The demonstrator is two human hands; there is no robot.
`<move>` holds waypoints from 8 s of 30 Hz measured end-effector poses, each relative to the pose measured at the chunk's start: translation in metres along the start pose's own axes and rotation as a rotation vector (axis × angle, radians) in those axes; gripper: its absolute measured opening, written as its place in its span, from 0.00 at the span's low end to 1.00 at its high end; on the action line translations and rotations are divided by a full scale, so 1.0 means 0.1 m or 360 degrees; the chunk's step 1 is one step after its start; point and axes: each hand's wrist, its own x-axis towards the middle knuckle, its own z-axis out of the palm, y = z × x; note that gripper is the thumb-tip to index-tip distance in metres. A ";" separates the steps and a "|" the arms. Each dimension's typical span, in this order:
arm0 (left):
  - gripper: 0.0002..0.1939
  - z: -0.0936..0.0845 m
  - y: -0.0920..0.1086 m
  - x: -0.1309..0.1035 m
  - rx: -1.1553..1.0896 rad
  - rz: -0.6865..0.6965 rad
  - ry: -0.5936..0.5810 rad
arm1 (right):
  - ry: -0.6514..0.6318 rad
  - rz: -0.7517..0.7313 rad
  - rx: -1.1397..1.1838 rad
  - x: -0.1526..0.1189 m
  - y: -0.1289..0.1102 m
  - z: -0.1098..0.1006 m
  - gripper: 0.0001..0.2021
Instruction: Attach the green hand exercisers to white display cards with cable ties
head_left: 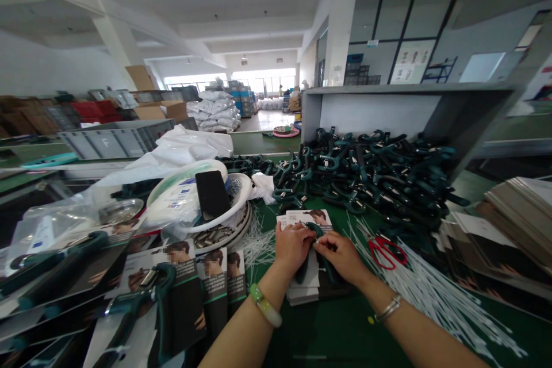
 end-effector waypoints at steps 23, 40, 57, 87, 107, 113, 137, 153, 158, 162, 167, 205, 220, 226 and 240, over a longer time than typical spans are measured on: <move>0.08 -0.02 0.03 -0.01 0.0092 0.0032 0.0028 | 0.0006 -0.0039 0.0013 -0.01 0.00 -0.01 0.11; 0.15 -0.05 -0.11 -0.04 -0.0270 0.0161 -0.0130 | -0.0136 0.0300 0.0043 0.21 0.05 0.04 0.09; 0.06 -0.07 0.07 -0.10 -0.0280 0.0544 0.0648 | -0.0051 -0.0203 -0.0350 0.16 -0.04 0.09 0.06; 0.10 -0.07 0.00 -0.05 -0.0092 -0.0586 -0.0106 | -0.0427 -0.0587 -0.0900 -0.12 -0.28 -0.07 0.09; 0.12 0.25 -0.22 -0.89 -0.1360 -0.0722 0.0667 | -0.0626 -0.1094 -0.1220 -0.43 -0.54 0.00 0.10; 0.09 0.12 -0.16 -0.89 -0.0696 -0.0355 0.0649 | -0.0209 -0.0661 -0.0840 -0.29 -0.42 0.10 0.11; 0.12 -0.02 -0.14 -0.86 0.0138 -0.0242 0.0291 | -0.0180 -0.0410 -0.0646 -0.29 -0.39 0.14 0.10; 0.11 -0.04 -0.14 -0.85 0.0094 -0.0304 0.0285 | -0.0183 -0.0407 -0.0582 -0.30 -0.37 0.13 0.10; 0.11 -0.03 -0.13 -0.85 0.0067 -0.0358 0.0280 | -0.0204 -0.0414 -0.0607 -0.29 -0.37 0.13 0.11; 0.11 -0.03 -0.13 -0.85 0.0054 -0.0371 0.0287 | -0.0179 -0.0415 -0.0605 -0.30 -0.36 0.14 0.10; 0.11 -0.03 -0.14 -0.86 0.0094 -0.0323 0.0292 | -0.0179 -0.0418 -0.0618 -0.29 -0.36 0.15 0.11; 0.17 -0.26 0.14 -0.78 0.0006 -0.0333 0.0042 | 0.0404 -0.0295 -0.0210 -0.26 -0.24 0.11 0.10; 0.12 -0.15 -0.06 -0.76 -0.0056 -0.0633 0.0092 | -0.0447 -0.0728 -0.0623 -0.27 -0.14 0.05 0.11; 0.15 -0.08 0.06 -0.58 0.0089 -0.0657 0.0055 | -0.0341 -0.0657 -0.0531 -0.29 -0.15 0.06 0.11; 0.15 -0.01 0.07 -0.62 0.0405 -0.0483 0.0092 | -0.0265 -0.0629 -0.0548 -0.45 -0.22 0.11 0.13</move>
